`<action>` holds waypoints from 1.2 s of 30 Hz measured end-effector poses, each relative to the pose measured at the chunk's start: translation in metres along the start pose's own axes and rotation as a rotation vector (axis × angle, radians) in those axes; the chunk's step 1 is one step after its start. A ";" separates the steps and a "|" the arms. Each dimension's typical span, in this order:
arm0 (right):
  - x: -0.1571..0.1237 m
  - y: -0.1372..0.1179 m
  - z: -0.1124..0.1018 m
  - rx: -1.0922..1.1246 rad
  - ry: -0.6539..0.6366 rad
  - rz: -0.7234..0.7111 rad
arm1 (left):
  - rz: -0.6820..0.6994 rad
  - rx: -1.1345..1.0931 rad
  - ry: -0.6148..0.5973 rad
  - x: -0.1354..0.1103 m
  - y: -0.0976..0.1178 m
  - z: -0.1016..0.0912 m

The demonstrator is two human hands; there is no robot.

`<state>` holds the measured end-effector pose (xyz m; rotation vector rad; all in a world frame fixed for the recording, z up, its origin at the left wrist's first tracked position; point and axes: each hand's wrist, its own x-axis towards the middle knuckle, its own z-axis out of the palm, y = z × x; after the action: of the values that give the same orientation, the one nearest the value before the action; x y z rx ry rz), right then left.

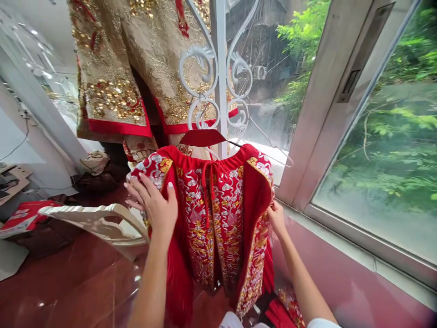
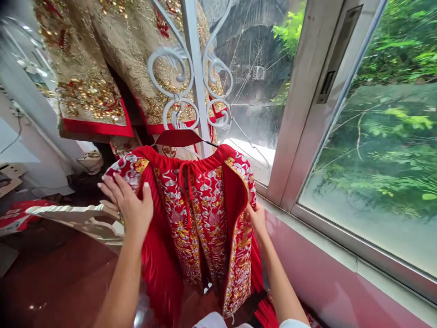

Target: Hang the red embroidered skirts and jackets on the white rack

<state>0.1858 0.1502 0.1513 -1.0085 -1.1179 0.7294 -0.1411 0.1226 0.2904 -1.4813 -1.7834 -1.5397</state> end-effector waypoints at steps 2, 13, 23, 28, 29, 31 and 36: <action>-0.004 0.000 0.006 -0.073 -0.059 -0.023 | 0.054 -0.125 0.056 -0.046 0.023 0.017; -0.194 0.034 -0.117 -0.432 0.604 0.356 | 0.209 -1.017 -1.493 -0.342 0.157 0.078; -0.467 -0.082 -0.234 -0.735 1.647 0.470 | 0.726 -1.265 -2.182 -0.500 0.257 0.003; -0.491 -0.128 -0.275 -0.952 1.787 0.399 | 0.920 -1.348 -2.148 -0.547 0.334 -0.030; -0.484 -0.136 -0.291 -1.041 1.763 0.374 | 0.976 -1.313 -2.134 -0.554 0.346 -0.038; -0.463 -0.151 -0.330 -1.218 1.666 0.334 | 1.089 -1.173 -2.124 -0.566 0.361 -0.051; -0.407 -0.174 -0.439 -1.327 1.447 0.570 | 1.222 -0.968 -2.072 -0.579 0.358 -0.070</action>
<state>0.4813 -0.3976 0.1116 -2.4080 0.1922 -0.5688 0.3656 -0.2593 0.0330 -3.8531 0.5288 0.4640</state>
